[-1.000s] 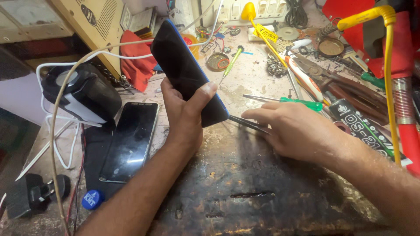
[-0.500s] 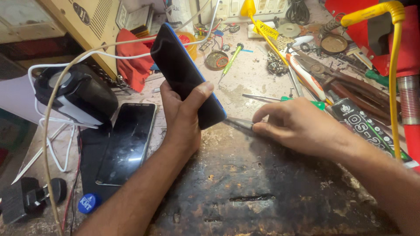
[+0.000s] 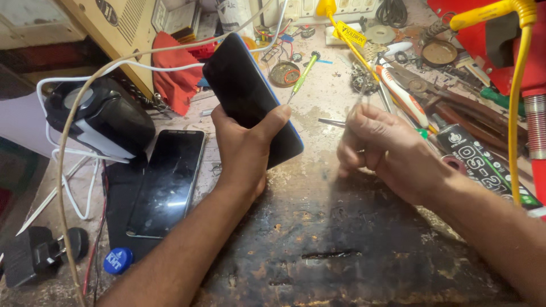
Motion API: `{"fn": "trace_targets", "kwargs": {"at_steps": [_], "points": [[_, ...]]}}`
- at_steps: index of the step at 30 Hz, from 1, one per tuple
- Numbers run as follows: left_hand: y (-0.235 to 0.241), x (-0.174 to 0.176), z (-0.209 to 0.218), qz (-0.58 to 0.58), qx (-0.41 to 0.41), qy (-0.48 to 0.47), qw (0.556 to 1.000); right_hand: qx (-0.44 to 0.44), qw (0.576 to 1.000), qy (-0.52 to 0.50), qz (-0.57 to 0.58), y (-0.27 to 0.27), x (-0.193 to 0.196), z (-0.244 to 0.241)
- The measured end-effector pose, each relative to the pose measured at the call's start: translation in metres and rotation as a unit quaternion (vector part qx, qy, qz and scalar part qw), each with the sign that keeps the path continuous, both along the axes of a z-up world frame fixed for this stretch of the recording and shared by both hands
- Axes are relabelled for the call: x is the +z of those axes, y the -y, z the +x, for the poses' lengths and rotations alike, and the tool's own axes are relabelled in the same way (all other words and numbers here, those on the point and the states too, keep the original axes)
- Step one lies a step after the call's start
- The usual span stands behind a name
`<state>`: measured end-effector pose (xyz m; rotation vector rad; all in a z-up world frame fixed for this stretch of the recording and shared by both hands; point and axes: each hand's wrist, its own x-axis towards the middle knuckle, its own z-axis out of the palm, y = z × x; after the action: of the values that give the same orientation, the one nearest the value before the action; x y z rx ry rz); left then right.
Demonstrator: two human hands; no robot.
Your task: The person uses a screwdriver and a metal prying tool to work on the edges and seams of a blue smartphone. They rotate the device and apply pressure along the frame, attempting to separate the casing.
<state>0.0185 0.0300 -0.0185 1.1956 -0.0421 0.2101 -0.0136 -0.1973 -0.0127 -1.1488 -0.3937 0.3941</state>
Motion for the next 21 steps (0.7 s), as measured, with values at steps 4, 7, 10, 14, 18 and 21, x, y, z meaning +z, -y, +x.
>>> {"fn": "trace_targets", "kwargs": {"at_steps": [4, 7, 10, 14, 18, 21], "points": [[0.001, 0.001, -0.001, 0.073, 0.024, -0.027, 0.997, -0.131, 0.972, 0.085, -0.175, -0.004, -0.010, -0.007], [0.000, 0.004, -0.002, 0.112, 0.033, -0.053, 0.992, -0.179, 0.926, 0.202, -0.264, -0.007, -0.006, -0.012], [0.000, 0.006, -0.003, 0.128, 0.030, -0.072, 0.989, -0.221, 0.883, 0.259, -0.322, -0.011, -0.001, -0.017], [-0.001, 0.008, -0.004, 0.143, 0.019, -0.083, 0.986, -0.209, 0.896, 0.265, -0.287, -0.018, 0.002, -0.020], [0.000, 0.008, -0.004, 0.145, 0.002, -0.079, 0.986, -0.213, 0.919, 0.218, -0.250, -0.021, 0.002, -0.020], [0.001, 0.007, -0.003, 0.123, -0.023, -0.090, 0.988, -0.222, 0.905, 0.254, -0.259, -0.022, 0.001, -0.021]]}}
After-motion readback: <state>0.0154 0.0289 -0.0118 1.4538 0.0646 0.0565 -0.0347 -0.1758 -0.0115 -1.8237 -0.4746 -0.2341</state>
